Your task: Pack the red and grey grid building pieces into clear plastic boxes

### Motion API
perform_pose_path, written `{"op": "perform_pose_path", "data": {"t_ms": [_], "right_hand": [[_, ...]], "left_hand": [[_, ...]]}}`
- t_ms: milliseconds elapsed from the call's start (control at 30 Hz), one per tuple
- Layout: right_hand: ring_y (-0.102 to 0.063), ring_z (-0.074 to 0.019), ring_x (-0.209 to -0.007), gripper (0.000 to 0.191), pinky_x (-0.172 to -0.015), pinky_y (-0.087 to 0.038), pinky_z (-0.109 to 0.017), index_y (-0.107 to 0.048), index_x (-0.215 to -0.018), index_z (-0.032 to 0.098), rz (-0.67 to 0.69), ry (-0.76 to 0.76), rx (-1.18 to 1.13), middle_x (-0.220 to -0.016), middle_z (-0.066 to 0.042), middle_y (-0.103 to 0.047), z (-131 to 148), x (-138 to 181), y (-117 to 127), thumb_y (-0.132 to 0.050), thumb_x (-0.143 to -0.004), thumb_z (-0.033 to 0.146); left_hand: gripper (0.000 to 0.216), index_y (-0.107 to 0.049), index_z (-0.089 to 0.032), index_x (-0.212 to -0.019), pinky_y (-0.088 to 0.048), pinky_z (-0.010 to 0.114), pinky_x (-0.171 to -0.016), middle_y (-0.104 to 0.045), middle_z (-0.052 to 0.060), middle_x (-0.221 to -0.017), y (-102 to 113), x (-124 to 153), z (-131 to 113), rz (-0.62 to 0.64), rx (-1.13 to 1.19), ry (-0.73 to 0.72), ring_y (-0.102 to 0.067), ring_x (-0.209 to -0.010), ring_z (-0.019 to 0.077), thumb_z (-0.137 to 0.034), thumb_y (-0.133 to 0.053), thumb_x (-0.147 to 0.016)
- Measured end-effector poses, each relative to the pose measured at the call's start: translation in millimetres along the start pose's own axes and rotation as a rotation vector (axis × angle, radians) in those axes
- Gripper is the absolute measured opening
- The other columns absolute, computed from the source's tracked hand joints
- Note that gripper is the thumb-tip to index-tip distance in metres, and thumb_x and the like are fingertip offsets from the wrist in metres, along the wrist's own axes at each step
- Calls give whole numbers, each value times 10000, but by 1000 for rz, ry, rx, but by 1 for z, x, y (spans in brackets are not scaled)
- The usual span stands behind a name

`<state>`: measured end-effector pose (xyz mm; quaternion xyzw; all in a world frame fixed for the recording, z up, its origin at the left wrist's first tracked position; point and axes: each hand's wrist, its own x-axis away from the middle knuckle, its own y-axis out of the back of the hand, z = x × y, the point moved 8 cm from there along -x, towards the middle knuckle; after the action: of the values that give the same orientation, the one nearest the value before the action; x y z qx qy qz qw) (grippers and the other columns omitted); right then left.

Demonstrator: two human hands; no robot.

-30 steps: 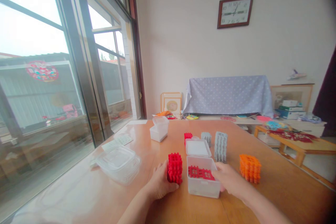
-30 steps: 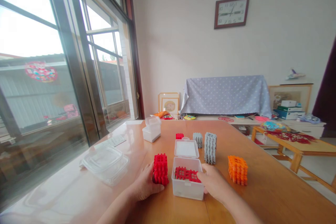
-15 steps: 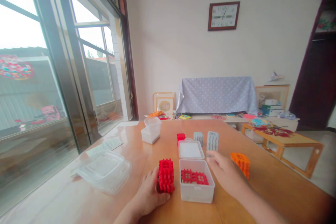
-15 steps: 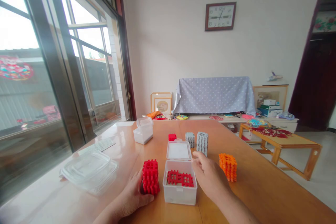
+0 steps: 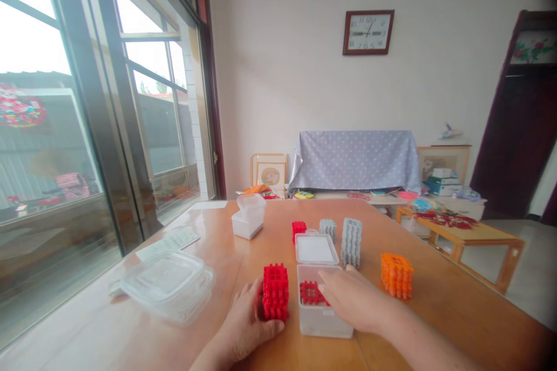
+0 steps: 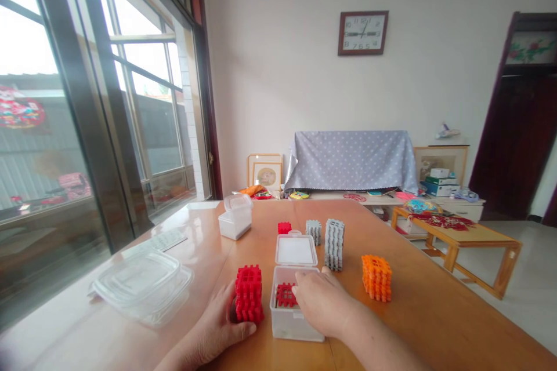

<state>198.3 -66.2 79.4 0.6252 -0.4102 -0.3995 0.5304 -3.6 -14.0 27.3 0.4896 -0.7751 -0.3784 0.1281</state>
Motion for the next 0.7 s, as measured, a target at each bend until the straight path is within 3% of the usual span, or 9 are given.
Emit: {"op": "perform_pose_path", "data": {"t_ms": [200, 367, 467, 567, 700], "right_hand": [[-631, -251, -751, 358, -701, -311, -347, -627, -969, 206, -40, -86, -95, -925, -103, -714, -4, 3, 0, -283, -1009, 298], [-599, -205, -707, 412, -677, -295, -305, -565, -837, 226, -103, -223, -273, -754, -31, -684, -21, 9, 12, -235, -1033, 377], [-606, -194, -713, 382, -647, -314, -280, -578, -832, 233, -167, -268, -397, -711, -7, -663, -34, 10, 19, -297, -1016, 415], [-641, -197, -775, 299, -690, -393, -278, -630, -913, 242, -250, -272, -591, -780, 1, -700, -39, 5, 24, -396, -978, 417], [-668, -216, -975, 263, -851, -468, -313, -681, -1048, 247, -319, -207, -812, -1002, -22, -746, -26, -12, 30, -510, -920, 399]], "left_hand": [[507, -598, -251, -1125, -414, 338, -896, -641, 40, -1086, -2, -1, 7, -31, -26, -27, -552, -1016, 267, -418, -780, -683], [488, -621, -254, -1079, -418, 331, -864, -647, 32, -1044, -1, 1, 9, -40, -35, -13, -557, -987, 268, -445, -797, -666], [469, -632, -249, -1049, -420, 335, -863, -651, 35, -1031, 0, 1, 7, -45, -21, -29, -563, -980, 273, -489, -793, -679], [483, -642, -237, -1045, -431, 340, -860, -662, 47, -1031, 1, 2, 3, -55, 23, -60, -575, -976, 278, -572, -758, -717], [602, -621, -241, -1206, -443, 366, -935, -671, 71, -1147, 4, 4, 3, -110, 166, -84, -588, -1066, 298, -607, -738, -743]]}}
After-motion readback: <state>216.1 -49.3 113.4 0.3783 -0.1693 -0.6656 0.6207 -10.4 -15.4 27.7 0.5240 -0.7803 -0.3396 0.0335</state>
